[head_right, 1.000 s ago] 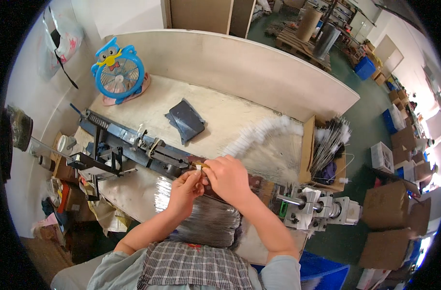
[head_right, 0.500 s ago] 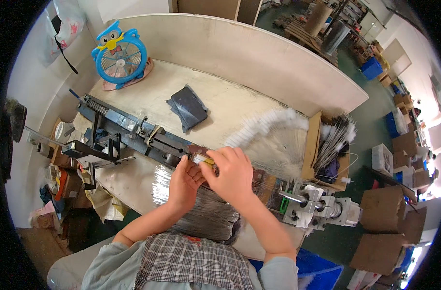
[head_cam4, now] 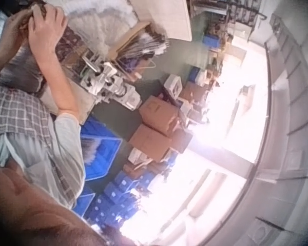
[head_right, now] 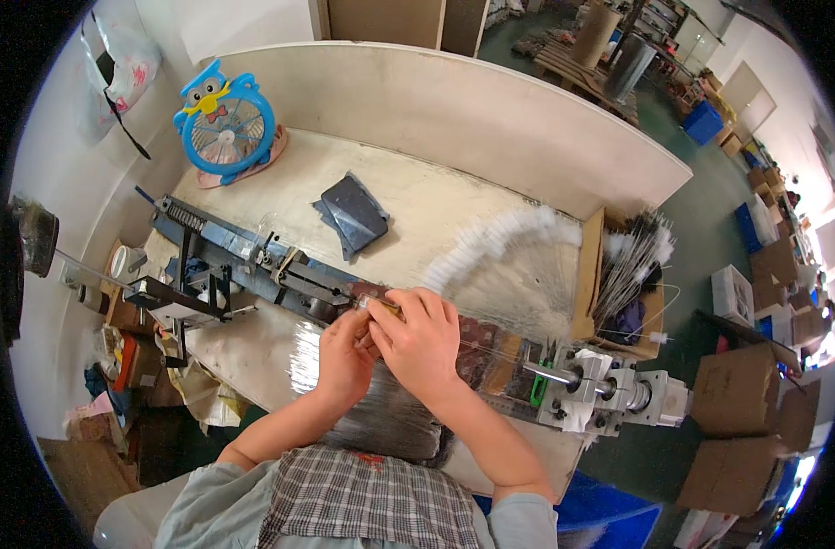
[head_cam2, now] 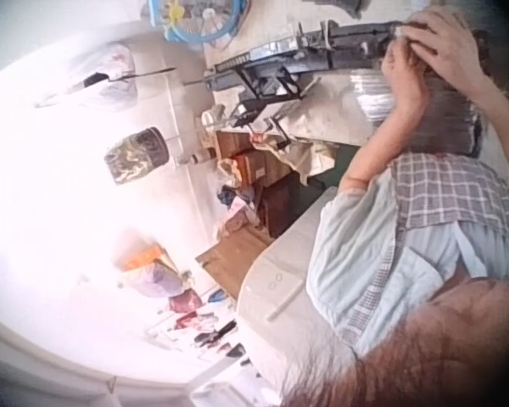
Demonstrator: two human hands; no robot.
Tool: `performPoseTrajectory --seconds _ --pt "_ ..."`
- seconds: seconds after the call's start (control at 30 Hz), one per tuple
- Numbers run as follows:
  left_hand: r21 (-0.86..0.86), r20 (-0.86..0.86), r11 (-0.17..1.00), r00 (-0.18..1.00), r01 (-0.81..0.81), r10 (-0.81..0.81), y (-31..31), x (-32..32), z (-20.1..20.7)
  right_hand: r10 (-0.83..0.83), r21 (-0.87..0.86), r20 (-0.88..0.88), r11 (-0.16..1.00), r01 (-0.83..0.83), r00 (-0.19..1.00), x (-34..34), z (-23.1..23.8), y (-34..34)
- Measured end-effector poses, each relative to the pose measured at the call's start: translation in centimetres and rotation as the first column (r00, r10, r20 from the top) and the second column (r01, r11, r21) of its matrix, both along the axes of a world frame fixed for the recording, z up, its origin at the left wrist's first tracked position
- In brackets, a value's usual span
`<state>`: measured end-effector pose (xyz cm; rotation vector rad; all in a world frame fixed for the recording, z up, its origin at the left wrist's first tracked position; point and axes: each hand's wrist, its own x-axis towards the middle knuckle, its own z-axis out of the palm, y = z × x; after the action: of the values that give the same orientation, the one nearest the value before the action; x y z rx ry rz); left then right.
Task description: Assembling components of industrial brushes using an automated mechanical press.
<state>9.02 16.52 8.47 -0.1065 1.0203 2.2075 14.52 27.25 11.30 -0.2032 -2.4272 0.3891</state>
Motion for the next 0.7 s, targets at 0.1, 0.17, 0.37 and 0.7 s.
performPoseTrajectory --seconds 0.1,0.17,0.37,0.7 --pt "0.005 0.019 1.000 1.000 0.006 -0.006 0.0 0.0 0.0 0.007 0.024 -0.001 1.000 -0.007 1.000 0.2 -0.1 0.2" --pt "0.001 0.033 1.000 0.999 -0.001 0.001 0.2 -0.1 0.1 0.010 0.047 -0.006 0.999 -0.010 1.000 0.5 0.0 0.6" --pt "-0.027 -0.012 1.000 1.000 -0.002 0.002 0.4 0.2 0.9 0.029 0.010 0.037 1.000 -0.029 0.999 1.5 0.2 1.2" --pt "0.030 0.074 1.000 0.997 0.004 -0.006 0.3 0.0 0.7 0.043 -0.044 0.008 0.998 -0.042 0.999 0.6 0.1 0.7"
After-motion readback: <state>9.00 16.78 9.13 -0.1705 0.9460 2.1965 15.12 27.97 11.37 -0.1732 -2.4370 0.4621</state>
